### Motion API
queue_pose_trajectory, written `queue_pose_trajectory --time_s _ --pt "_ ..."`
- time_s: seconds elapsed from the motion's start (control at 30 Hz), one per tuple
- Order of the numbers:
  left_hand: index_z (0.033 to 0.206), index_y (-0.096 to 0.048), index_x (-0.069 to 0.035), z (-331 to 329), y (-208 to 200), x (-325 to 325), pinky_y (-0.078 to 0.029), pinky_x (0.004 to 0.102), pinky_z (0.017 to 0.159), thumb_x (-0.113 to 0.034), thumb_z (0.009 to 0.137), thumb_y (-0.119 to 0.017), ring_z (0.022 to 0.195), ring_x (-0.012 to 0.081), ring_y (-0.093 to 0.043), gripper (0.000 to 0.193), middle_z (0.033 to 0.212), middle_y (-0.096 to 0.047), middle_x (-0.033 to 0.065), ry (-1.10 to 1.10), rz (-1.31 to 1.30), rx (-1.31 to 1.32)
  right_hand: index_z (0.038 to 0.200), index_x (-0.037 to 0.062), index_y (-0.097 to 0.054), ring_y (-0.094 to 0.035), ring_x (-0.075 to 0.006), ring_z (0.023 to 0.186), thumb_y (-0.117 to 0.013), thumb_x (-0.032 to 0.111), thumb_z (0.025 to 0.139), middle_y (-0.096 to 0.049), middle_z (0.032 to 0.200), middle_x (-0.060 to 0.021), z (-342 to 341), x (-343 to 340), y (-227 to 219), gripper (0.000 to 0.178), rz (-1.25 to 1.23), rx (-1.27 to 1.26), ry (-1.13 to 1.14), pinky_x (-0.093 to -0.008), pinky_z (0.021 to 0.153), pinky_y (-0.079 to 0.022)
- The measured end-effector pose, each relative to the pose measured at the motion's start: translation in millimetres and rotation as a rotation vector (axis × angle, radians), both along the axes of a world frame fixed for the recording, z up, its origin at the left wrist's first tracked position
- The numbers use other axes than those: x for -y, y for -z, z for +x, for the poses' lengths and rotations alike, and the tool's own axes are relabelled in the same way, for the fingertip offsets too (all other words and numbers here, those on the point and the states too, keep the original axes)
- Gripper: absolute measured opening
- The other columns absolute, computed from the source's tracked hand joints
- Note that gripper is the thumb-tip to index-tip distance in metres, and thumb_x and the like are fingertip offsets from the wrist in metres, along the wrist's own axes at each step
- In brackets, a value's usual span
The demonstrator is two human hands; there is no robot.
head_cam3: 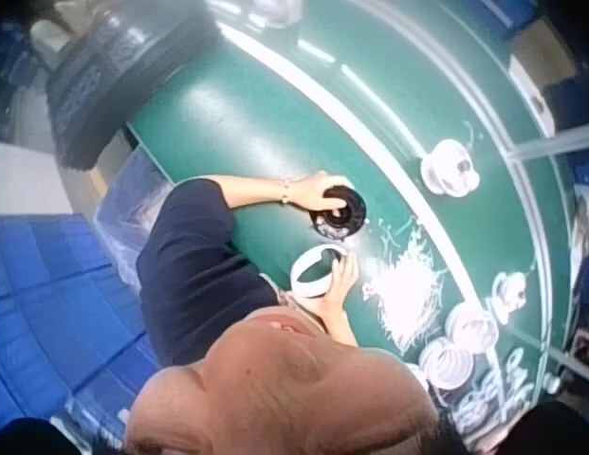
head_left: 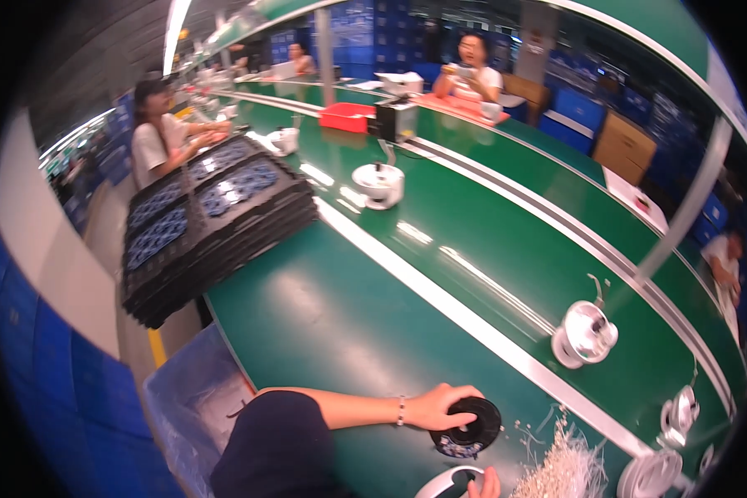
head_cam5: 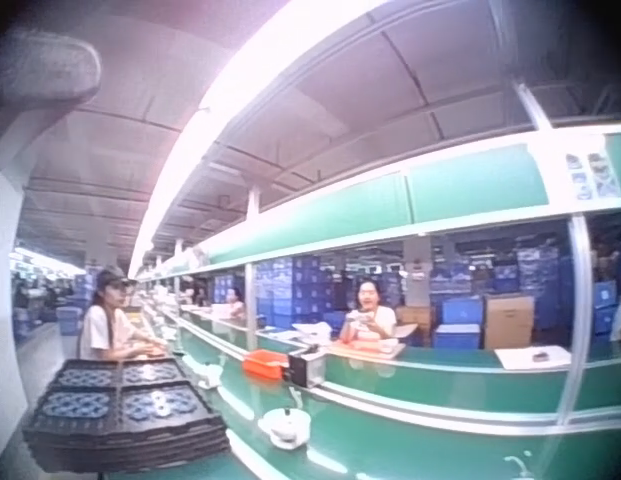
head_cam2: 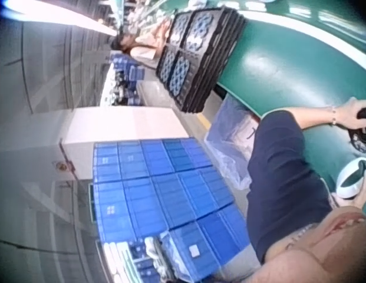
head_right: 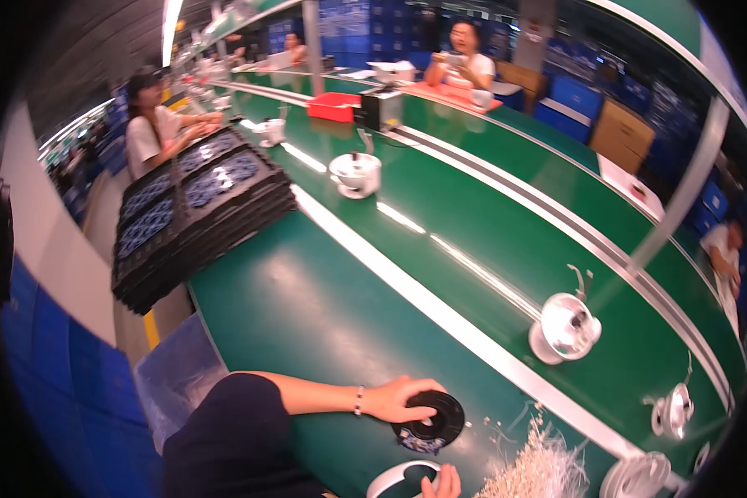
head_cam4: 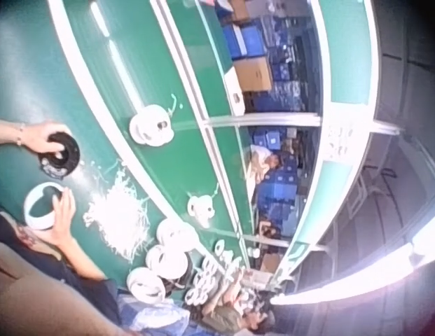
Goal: Assembling components of LED lighting fixtures on an assembly line.
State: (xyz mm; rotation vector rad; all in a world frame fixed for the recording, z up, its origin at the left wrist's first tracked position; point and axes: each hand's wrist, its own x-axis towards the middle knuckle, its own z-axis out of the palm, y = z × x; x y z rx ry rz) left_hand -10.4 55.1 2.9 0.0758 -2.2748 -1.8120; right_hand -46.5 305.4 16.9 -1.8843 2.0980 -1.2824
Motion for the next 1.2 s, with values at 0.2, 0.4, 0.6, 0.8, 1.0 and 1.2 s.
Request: queue_pose_trajectory --time_s 0.2,0.4,0.6,0.8,1.0,1.2 --pt "0.109 -0.049 -0.002 5 0 3 -0.051 0.0288 0.065 -0.013 0.086 -0.051 0.073 0.0187 -0.065 0.026 0.085 -0.065 0.0116 -0.055 -0.009 -0.06 0.134 0.0044 -0.024 -0.024 -0.0498 0.121 -0.081 0.05 0.043 -0.022 0.134 -0.0318 3 9 -7 0.117 0.021 0.002 -0.034 -0.0609 0.093 -0.024" --pt "0.106 -0.049 -0.001 4 -2 7 -0.051 0.0286 0.063 -0.014 0.087 -0.049 0.071 0.0177 -0.065 0.023 0.08 -0.065 0.0112 -0.056 -0.026 -0.084 0.133 0.0048 -0.025 -0.022 -0.0495 0.122 -0.084 0.047 0.033 -0.021 0.135 -0.031 6 11 -7 0.124 0.067 0.027 0.01 -0.0613 0.094 -0.023" --pt "0.104 -0.05 -0.001 7 0 10 -0.051 0.0295 0.06 -0.013 0.085 -0.052 0.068 0.0191 -0.066 0.022 0.08 -0.065 0.0117 -0.03 0.042 -0.092 0.133 0.003 -0.026 -0.025 -0.0499 0.12 -0.08 0.051 0.043 -0.023 0.133 -0.0324 3 13 0 0.115 0.039 -0.028 -0.036 -0.061 0.093 -0.024" --pt "0.102 -0.05 0.001 6 2 14 -0.051 0.0287 0.06 -0.011 0.084 -0.053 0.066 0.0187 -0.066 0.022 0.079 -0.065 0.0122 -0.04 0.012 -0.146 0.133 0.004 -0.026 -0.025 -0.0501 0.12 -0.078 0.055 0.045 -0.023 0.133 -0.0325 3 17 1 0.114 0.042 -0.04 -0.055 -0.0611 0.093 -0.023" --pt "0.102 -0.049 0.001 6 4 15 -0.051 0.0284 0.06 -0.009 0.084 -0.052 0.066 0.0185 -0.066 0.021 0.079 -0.065 0.0133 -0.064 -0.024 -0.135 0.131 0.003 -0.028 -0.026 -0.048 0.12 -0.08 0.052 0.043 -0.024 0.133 -0.0309 8 25 -8 0.113 0.029 -0.025 -0.029 -0.0591 0.094 -0.025" --pt "0.102 -0.049 0.001 8 0 12 -0.051 0.0285 0.06 -0.008 0.084 -0.051 0.065 0.0179 -0.065 0.02 0.079 -0.065 0.0129 -0.058 -0.016 -0.163 0.131 0.0023 -0.03 -0.028 -0.0475 0.12 -0.079 0.053 0.043 -0.026 0.132 -0.0303 9 22 -7 0.112 0.027 -0.074 -0.02 -0.0584 0.094 -0.026"
